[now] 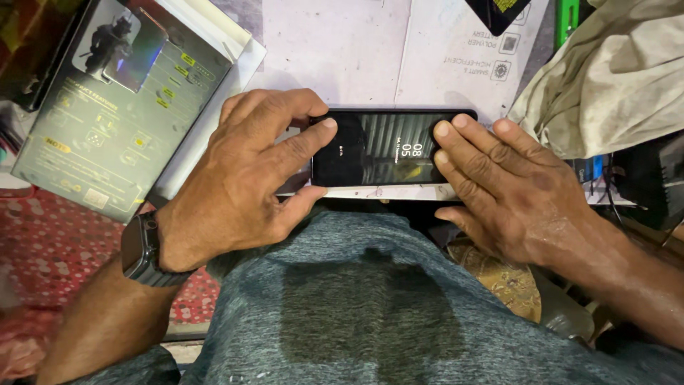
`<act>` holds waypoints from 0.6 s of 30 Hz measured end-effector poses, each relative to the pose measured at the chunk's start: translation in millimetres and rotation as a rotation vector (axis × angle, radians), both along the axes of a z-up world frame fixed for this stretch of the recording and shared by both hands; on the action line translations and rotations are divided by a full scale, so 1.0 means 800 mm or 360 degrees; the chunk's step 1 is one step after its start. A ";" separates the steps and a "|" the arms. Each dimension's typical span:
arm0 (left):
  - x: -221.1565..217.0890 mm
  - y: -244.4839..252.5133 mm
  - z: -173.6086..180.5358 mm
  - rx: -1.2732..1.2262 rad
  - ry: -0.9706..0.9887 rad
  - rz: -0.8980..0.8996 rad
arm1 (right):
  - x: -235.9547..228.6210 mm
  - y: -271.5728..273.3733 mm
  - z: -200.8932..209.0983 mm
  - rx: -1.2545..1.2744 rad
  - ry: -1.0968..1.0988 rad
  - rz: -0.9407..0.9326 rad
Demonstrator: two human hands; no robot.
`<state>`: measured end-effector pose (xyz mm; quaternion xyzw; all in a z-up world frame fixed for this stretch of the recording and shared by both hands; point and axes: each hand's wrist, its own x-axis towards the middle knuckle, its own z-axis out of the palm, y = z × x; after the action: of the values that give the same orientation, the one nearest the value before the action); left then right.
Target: The person holds a black smartphone and repeatedly wipes its screen with a light-colored cloth. They rotate the device and use different hand positions to clean the surface, occasionally pausing to inspect the screen.
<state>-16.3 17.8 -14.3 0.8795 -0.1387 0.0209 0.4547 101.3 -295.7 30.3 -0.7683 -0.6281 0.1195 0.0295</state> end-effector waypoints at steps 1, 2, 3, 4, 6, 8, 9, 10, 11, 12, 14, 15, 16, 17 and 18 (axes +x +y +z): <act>0.000 0.000 0.000 -0.0004 0.0004 -0.0010 | 0.000 0.000 0.000 0.0005 -0.0001 0.0006; 0.000 0.001 0.001 -0.0008 0.0007 -0.0021 | 0.001 0.000 0.000 0.0009 -0.0001 0.0012; 0.001 0.002 0.000 -0.0012 0.0009 -0.0031 | 0.001 0.000 0.000 0.0013 -0.0004 0.0019; 0.001 0.003 0.000 -0.0011 0.0006 -0.0045 | 0.001 0.000 0.000 0.0010 -0.0007 0.0017; 0.000 0.005 -0.001 -0.0005 -0.0001 -0.0071 | 0.000 0.000 -0.001 0.0006 -0.0012 0.0015; 0.001 0.010 -0.003 0.0043 -0.0042 -0.0097 | -0.001 0.000 -0.001 0.0005 -0.0025 0.0010; 0.001 0.010 -0.005 0.0064 -0.0062 -0.0109 | -0.001 -0.001 -0.001 0.0002 -0.0031 0.0009; 0.001 0.010 -0.007 0.0071 -0.0085 -0.0109 | -0.001 -0.001 -0.002 0.0003 -0.0032 0.0016; 0.002 0.010 -0.008 0.0077 -0.0110 -0.0107 | -0.001 -0.001 -0.002 0.0005 -0.0035 0.0025; 0.002 0.009 -0.010 0.0083 -0.0134 -0.0105 | -0.001 -0.001 -0.003 0.0006 -0.0038 0.0033; 0.002 0.009 -0.011 0.0104 -0.0136 -0.0080 | -0.001 -0.001 -0.003 0.0003 -0.0026 0.0019; 0.002 0.008 -0.012 0.0112 -0.0135 -0.0067 | -0.002 -0.001 -0.002 -0.0003 -0.0019 0.0012; 0.001 0.007 -0.012 0.0097 -0.0140 -0.0057 | -0.003 -0.001 -0.001 -0.0010 -0.0014 0.0008; 0.002 0.007 -0.011 0.0086 -0.0147 -0.0048 | -0.003 -0.001 0.000 -0.0015 -0.0012 0.0003; 0.002 0.007 -0.011 0.0074 -0.0155 -0.0039 | -0.003 0.000 0.000 -0.0020 -0.0009 -0.0002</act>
<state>-14.5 23.2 -23.1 0.8861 -0.1718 0.0549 0.4269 98.8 -295.9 30.3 -0.7692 -0.6270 0.1212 0.0229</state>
